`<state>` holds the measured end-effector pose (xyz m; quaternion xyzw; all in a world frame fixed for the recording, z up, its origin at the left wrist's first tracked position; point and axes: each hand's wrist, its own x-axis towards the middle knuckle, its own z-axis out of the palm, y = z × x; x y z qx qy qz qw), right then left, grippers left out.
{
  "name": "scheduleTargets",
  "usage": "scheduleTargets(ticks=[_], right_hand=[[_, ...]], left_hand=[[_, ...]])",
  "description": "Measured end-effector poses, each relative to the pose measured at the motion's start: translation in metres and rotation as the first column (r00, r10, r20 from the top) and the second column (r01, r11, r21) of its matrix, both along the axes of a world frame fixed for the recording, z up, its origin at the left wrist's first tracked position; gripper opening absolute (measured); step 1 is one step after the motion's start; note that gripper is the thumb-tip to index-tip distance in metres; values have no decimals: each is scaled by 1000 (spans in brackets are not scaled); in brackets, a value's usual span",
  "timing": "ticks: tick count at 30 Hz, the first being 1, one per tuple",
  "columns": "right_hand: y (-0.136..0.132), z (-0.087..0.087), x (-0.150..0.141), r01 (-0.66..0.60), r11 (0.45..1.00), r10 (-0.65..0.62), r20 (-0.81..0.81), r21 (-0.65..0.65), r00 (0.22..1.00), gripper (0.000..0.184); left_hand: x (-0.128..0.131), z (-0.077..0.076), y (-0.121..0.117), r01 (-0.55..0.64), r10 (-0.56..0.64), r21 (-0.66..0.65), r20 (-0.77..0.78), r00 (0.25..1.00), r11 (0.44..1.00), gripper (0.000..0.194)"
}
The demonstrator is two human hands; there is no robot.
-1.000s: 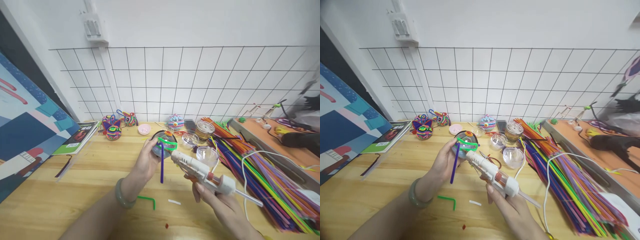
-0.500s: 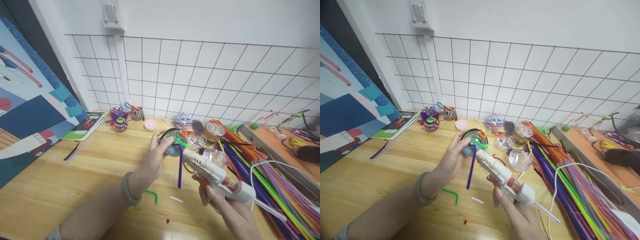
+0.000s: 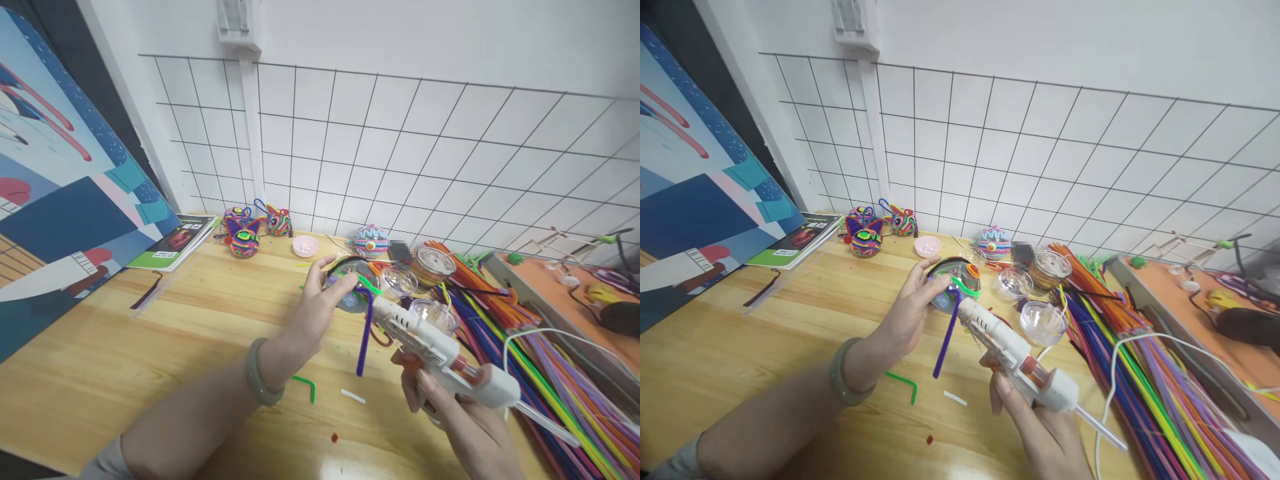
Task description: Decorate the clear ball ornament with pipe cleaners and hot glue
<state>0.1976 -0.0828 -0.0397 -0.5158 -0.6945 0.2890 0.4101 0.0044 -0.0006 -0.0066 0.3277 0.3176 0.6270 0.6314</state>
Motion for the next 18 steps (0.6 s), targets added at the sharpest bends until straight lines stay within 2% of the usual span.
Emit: scheduleTargets(ticks=[6, 18], right_hand=[[2, -9, 11, -61, 998, 62, 39, -12, 997, 24], [2, -8, 9, -50, 999, 51, 63, -22, 997, 26]], left_hand=[[0, 1, 0, -8, 8, -19, -7, 1000, 1000, 50], [-1, 0, 1, 30, -33, -84, -26, 999, 996, 54]])
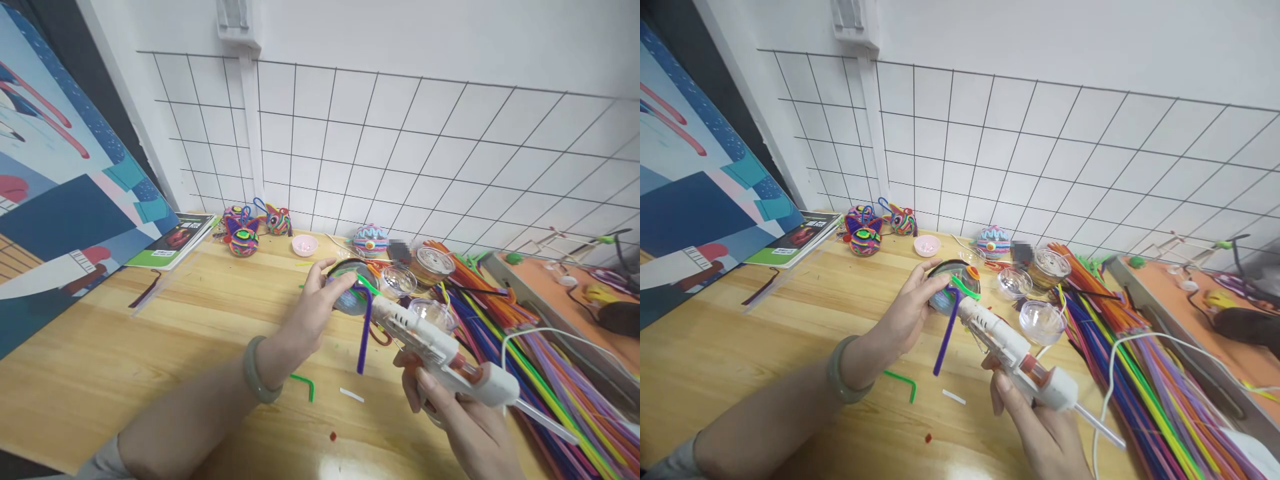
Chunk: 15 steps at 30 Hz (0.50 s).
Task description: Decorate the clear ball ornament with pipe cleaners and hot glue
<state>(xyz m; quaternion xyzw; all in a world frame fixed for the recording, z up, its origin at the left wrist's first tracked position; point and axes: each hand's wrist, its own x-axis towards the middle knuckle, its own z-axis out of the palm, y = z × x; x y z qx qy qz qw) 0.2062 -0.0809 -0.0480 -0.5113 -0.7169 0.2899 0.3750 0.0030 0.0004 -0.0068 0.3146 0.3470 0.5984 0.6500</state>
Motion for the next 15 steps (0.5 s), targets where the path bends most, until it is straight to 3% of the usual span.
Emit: scheduleTargets(ticks=[15], right_hand=[[-2, 1, -1, 9, 1000, -9, -24, -10, 1000, 25]], left_hand=[[-3, 2, 0, 39, -40, -5, -58, 998, 999, 50]])
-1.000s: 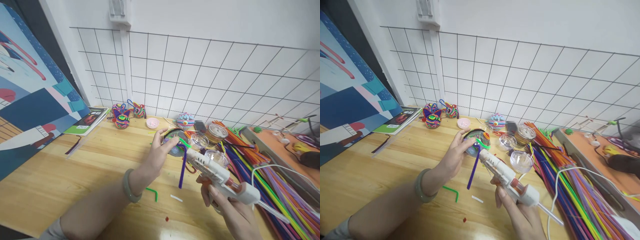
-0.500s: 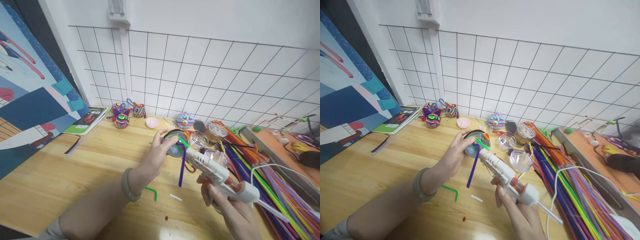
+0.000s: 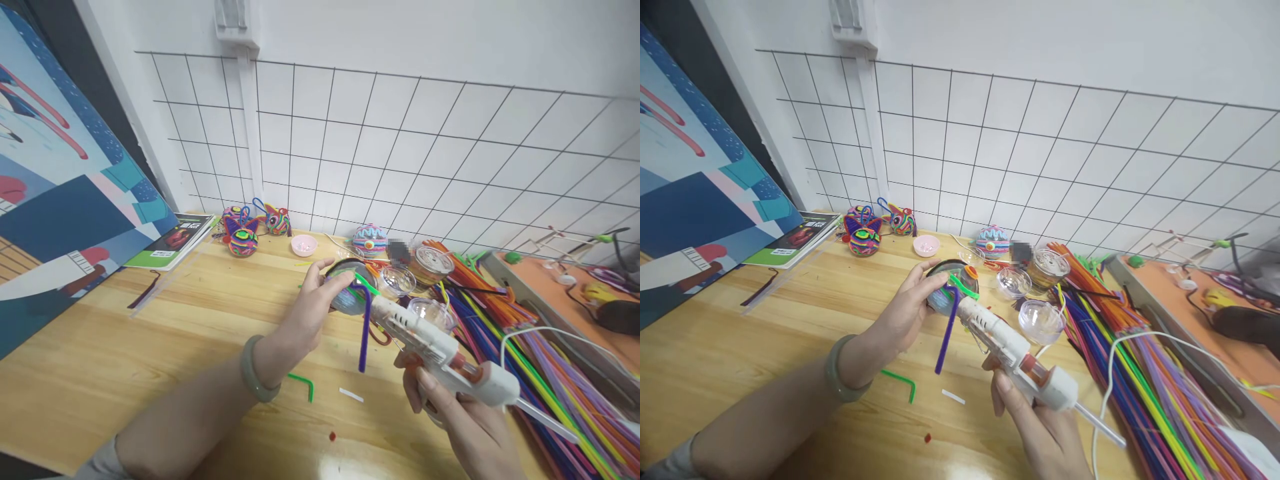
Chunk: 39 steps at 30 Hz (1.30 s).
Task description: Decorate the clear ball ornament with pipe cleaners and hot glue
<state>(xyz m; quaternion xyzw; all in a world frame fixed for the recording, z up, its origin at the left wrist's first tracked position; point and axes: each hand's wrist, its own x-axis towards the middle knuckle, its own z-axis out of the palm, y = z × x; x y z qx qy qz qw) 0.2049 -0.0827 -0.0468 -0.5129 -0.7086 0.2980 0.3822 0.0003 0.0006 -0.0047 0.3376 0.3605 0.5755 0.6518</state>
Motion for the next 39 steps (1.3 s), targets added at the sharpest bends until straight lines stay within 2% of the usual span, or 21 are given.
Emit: scheduleTargets(ticks=[6, 13, 19, 24, 27, 31, 34, 36, 39], right_hand=[[2, 1, -1, -4, 1000, 4, -37, 3, 999, 24], [1, 5, -4, 43, 998, -49, -181, -38, 982, 32], [7, -6, 2, -42, 997, 23, -268, -66, 963, 32], [5, -8, -1, -72, 994, 41, -330, -80, 943, 31], [4, -4, -4, -44, 996, 15, -366, -73, 931, 31], [5, 0, -6, -28, 998, 10, -341, -47, 940, 30], [6, 2, -8, 14, 1000, -20, -271, -23, 963, 30], [5, 4, -10, 73, 997, -75, -232, -15, 970, 33], [0, 8, -15, 143, 989, -148, -172, -38, 974, 38]], left_hand=[[-1, -1, 1, 15, -15, -11, -17, 1000, 1000, 46], [-3, -6, 3, 38, -38, 2, -12, 999, 999, 45], [-6, -10, 8, 48, -48, 13, -9, 999, 999, 42], [-8, -17, 14, 38, -39, 12, 30, 999, 999, 37], [-10, -18, 18, 95, -94, 2, 107, 990, 996, 34], [-11, -8, 19, 260, -242, -70, 205, 949, 963, 28], [-11, -3, 18, 322, -290, -144, 208, 934, 936, 27], [-10, -6, 17, 316, -288, -140, 188, 939, 938, 27], [-9, -13, 15, 231, -221, -59, 133, 966, 971, 31]])
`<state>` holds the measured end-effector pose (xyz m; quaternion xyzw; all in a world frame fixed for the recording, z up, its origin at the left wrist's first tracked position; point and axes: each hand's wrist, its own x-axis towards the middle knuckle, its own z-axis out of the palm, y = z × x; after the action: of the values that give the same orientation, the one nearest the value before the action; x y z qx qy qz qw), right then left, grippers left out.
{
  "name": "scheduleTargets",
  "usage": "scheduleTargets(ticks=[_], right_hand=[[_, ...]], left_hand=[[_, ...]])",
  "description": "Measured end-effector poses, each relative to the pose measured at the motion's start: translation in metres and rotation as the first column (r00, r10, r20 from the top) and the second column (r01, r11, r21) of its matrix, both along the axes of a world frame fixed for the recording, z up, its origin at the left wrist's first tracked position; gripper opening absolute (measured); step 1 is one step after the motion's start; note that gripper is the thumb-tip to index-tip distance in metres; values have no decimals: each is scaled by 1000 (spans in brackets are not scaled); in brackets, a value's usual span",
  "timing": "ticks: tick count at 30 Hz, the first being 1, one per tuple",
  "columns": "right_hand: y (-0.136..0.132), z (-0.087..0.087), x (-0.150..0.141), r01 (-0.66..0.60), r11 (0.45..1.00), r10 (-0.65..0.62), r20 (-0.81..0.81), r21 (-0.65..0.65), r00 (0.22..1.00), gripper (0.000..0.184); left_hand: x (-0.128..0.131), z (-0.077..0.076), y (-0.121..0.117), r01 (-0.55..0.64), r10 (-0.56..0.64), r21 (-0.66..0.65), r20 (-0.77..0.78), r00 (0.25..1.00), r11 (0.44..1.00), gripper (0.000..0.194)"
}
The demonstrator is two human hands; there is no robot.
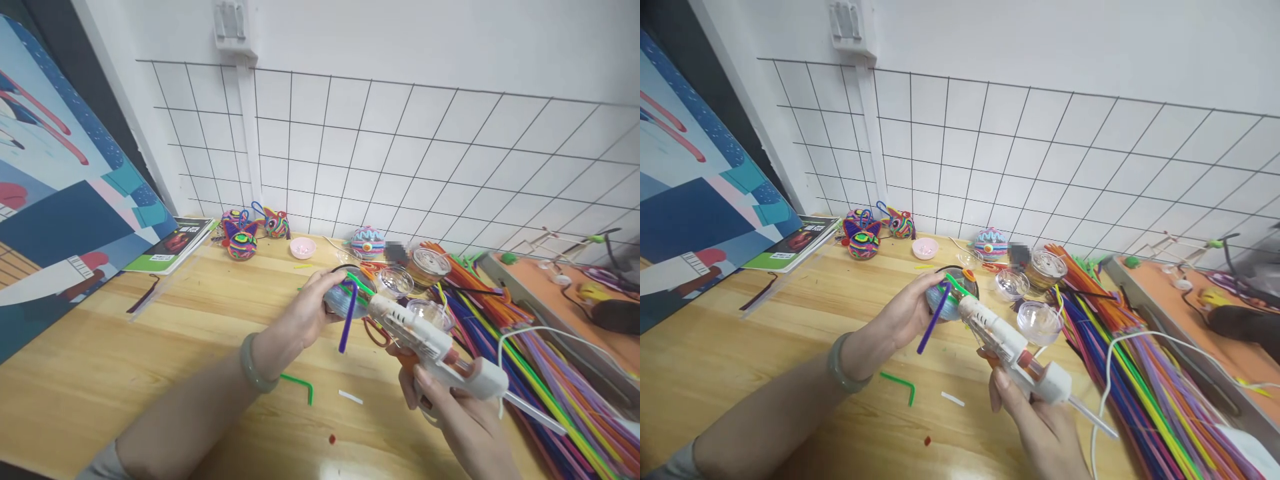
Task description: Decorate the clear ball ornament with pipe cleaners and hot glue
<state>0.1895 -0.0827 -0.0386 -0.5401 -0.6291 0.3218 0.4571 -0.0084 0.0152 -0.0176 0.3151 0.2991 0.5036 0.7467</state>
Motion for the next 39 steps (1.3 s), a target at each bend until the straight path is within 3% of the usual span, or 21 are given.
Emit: scheduleTargets(ticks=[4, 11, 17, 39], right_hand=[[-5, 5, -3, 1, 999, 2, 61, -49, 998, 44], [-5, 3, 1, -46, 998, 49, 116, -31, 992, 43], [2, -6, 9, -99, 995, 99, 103, -2, 990, 27], [2, -7, 10, -137, 990, 136, 63, 15, 989, 24]], left_hand=[[2, 0, -6, -111, 118, 77, -95, 988, 991, 38], [6, 11, -13, -154, 165, 101, -101, 981, 983, 48], [7, 10, -13, -162, 173, 100, -112, 978, 982, 50], [4, 10, -12, -150, 162, 102, -121, 979, 983, 49]])
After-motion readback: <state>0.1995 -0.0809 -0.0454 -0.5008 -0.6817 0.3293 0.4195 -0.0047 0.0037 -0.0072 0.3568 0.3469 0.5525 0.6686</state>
